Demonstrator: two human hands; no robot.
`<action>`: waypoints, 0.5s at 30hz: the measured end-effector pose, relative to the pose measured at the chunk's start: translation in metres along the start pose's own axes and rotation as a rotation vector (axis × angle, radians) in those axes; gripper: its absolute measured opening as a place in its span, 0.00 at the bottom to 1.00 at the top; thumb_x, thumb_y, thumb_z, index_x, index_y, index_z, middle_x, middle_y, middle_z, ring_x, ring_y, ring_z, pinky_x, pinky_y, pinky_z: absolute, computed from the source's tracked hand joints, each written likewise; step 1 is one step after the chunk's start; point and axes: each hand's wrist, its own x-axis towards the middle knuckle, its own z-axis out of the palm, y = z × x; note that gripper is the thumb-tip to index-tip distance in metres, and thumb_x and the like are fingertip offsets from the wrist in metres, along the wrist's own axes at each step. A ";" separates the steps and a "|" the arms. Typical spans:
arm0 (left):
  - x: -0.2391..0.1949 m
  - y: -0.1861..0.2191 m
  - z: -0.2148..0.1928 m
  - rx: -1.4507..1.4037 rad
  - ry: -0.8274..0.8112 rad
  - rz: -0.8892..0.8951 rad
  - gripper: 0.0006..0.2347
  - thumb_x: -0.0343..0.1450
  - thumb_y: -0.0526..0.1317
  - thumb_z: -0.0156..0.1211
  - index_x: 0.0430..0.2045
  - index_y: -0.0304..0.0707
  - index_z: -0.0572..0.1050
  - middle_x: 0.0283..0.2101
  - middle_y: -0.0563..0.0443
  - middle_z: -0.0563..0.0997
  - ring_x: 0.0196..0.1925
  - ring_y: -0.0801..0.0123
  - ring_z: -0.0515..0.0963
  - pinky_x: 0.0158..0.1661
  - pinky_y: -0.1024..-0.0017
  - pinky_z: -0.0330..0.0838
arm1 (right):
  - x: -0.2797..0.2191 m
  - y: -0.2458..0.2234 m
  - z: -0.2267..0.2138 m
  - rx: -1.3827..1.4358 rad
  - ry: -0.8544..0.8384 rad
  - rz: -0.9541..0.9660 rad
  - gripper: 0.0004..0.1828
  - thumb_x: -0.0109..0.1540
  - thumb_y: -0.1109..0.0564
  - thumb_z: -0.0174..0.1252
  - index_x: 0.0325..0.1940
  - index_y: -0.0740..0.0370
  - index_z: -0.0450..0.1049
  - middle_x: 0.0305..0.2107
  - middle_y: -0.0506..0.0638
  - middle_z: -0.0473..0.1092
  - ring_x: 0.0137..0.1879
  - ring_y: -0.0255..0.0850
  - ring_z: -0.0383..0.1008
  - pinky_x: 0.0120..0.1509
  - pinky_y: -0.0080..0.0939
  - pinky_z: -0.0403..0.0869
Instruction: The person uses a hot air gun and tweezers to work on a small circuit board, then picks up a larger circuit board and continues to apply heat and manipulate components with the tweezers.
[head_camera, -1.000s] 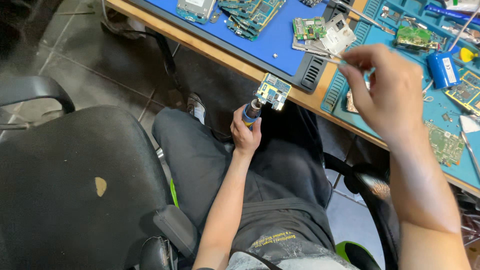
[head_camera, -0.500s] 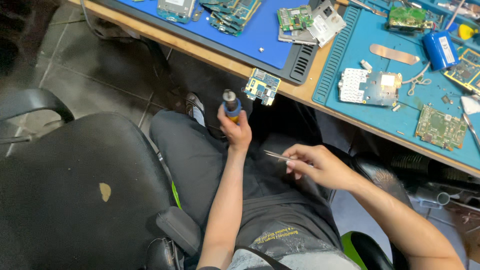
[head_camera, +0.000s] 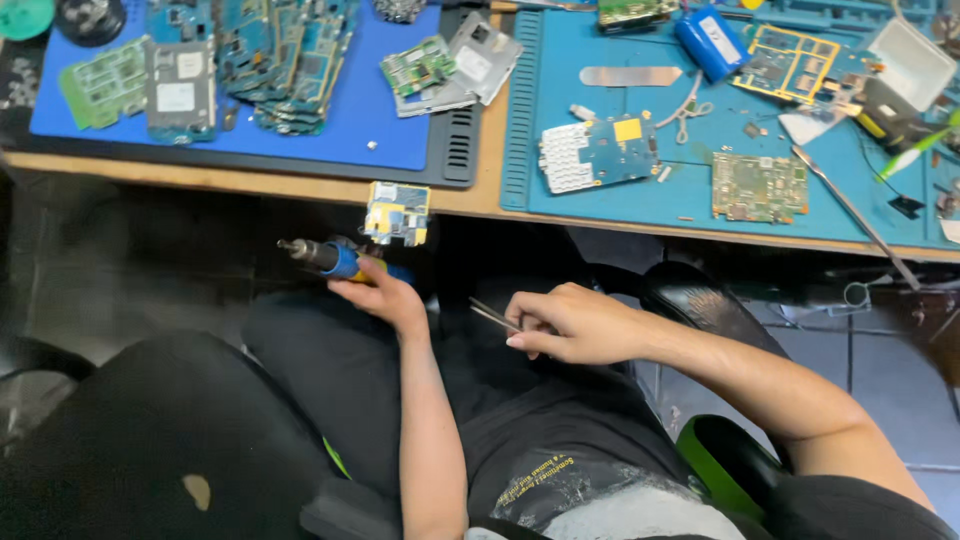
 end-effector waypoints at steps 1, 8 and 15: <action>-0.002 0.003 0.001 -0.007 -0.021 0.002 0.29 0.84 0.37 0.65 0.78 0.20 0.58 0.72 0.08 0.69 0.76 0.28 0.71 0.77 0.43 0.63 | -0.006 -0.003 -0.003 0.005 0.020 0.009 0.10 0.74 0.51 0.59 0.45 0.58 0.77 0.28 0.51 0.85 0.33 0.46 0.88 0.36 0.43 0.85; -0.006 0.015 0.010 -0.044 -0.035 -0.031 0.29 0.85 0.37 0.64 0.80 0.23 0.56 0.76 0.13 0.66 0.80 0.31 0.67 0.79 0.45 0.59 | -0.047 -0.023 -0.037 -0.030 0.348 -0.004 0.13 0.68 0.49 0.68 0.49 0.59 0.82 0.29 0.57 0.85 0.34 0.55 0.88 0.32 0.47 0.84; -0.013 0.021 0.021 -0.077 -0.050 -0.048 0.29 0.86 0.37 0.63 0.80 0.26 0.56 0.76 0.16 0.66 0.80 0.33 0.67 0.79 0.47 0.60 | -0.080 0.031 -0.102 -0.702 1.055 0.099 0.22 0.73 0.64 0.69 0.72 0.69 0.80 0.24 0.47 0.74 0.28 0.47 0.77 0.39 0.43 0.76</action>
